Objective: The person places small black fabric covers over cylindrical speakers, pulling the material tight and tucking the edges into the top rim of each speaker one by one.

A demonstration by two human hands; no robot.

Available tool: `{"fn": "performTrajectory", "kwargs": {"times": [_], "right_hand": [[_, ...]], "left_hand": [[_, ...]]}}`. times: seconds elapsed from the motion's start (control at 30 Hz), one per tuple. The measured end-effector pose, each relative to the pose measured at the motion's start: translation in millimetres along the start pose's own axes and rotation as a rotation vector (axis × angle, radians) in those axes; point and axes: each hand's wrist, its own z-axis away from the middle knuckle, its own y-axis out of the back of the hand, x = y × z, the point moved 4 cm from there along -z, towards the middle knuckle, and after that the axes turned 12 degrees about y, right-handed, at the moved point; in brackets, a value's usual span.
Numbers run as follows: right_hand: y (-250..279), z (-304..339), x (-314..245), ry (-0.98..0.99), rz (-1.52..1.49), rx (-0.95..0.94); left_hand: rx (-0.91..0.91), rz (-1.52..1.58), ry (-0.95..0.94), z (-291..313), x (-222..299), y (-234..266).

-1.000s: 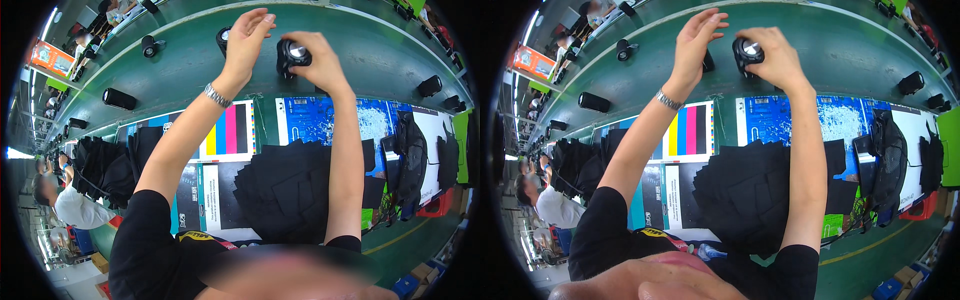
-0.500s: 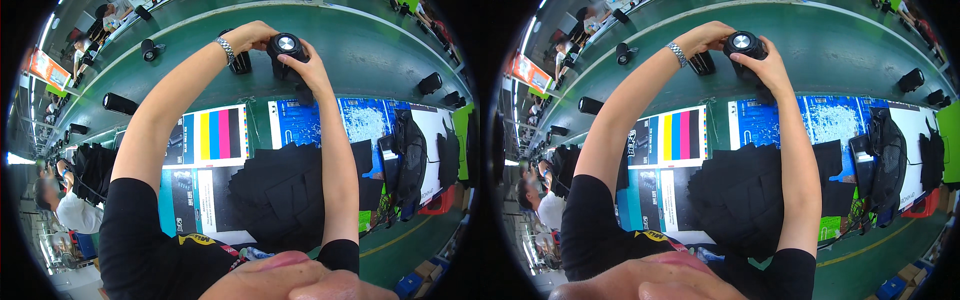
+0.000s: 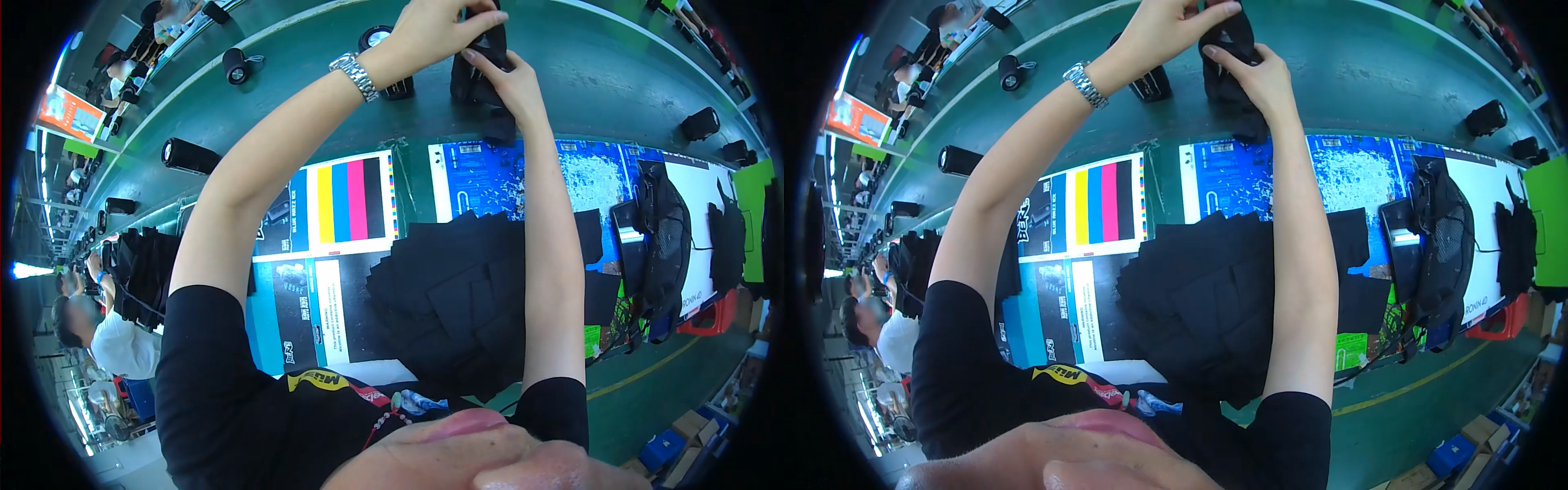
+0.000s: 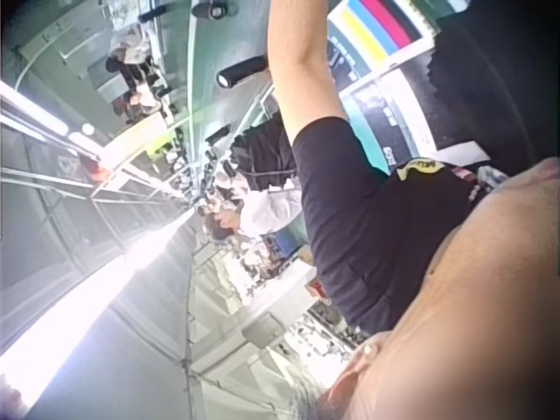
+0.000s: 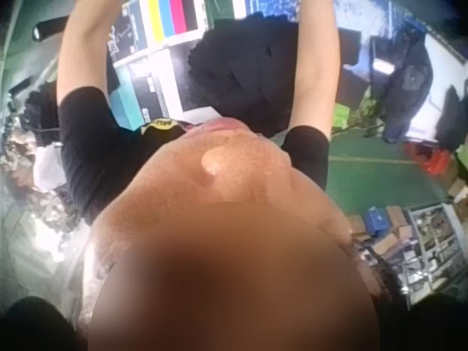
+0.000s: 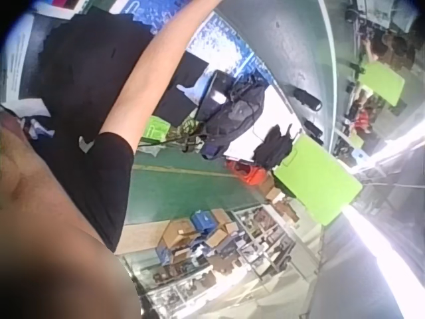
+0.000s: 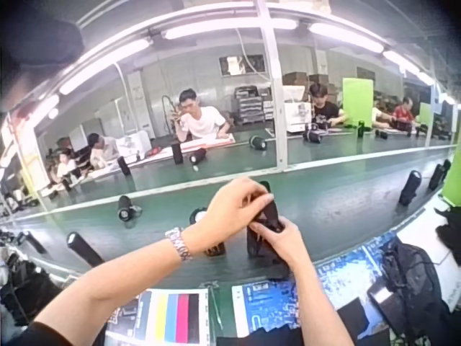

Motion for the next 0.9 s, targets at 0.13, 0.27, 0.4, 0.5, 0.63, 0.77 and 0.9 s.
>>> {"fn": "performTrajectory", "kwargs": {"times": [0.13,0.27,0.4,0.5,0.63,0.77,0.9], "right_hand": [[24.7,-21.4,15.5,0.055,0.283,-0.287],[64.0,-20.9,-3.8,0.103,0.430,-0.527],[58.8,-46.9,15.6,-0.018,0.201,-0.265],[35.4,-56.8,22.6,-0.125,-0.450,0.263],[9.4,-67.6,33.9,-0.230,-0.535,0.428],[52.0,-75.4,90.8,-0.253,-0.675,-0.021],[-19.1,-60.9,80.7,-0.037,-0.369,0.300]], "left_hand": [[0.244,0.297,0.160,-6.9,-0.9,-10.1],[0.255,0.841,0.618,-15.1,-60.1,-37.8],[0.340,1.347,0.578,1.6,-81.2,-75.7],[0.143,1.543,0.937,15.9,-82.6,-97.8],[0.102,1.413,0.775,7.9,-81.0,-110.5],[0.183,1.551,0.735,21.4,-72.5,-149.2],[0.403,1.557,0.760,51.8,-159.6,-169.3]]}}
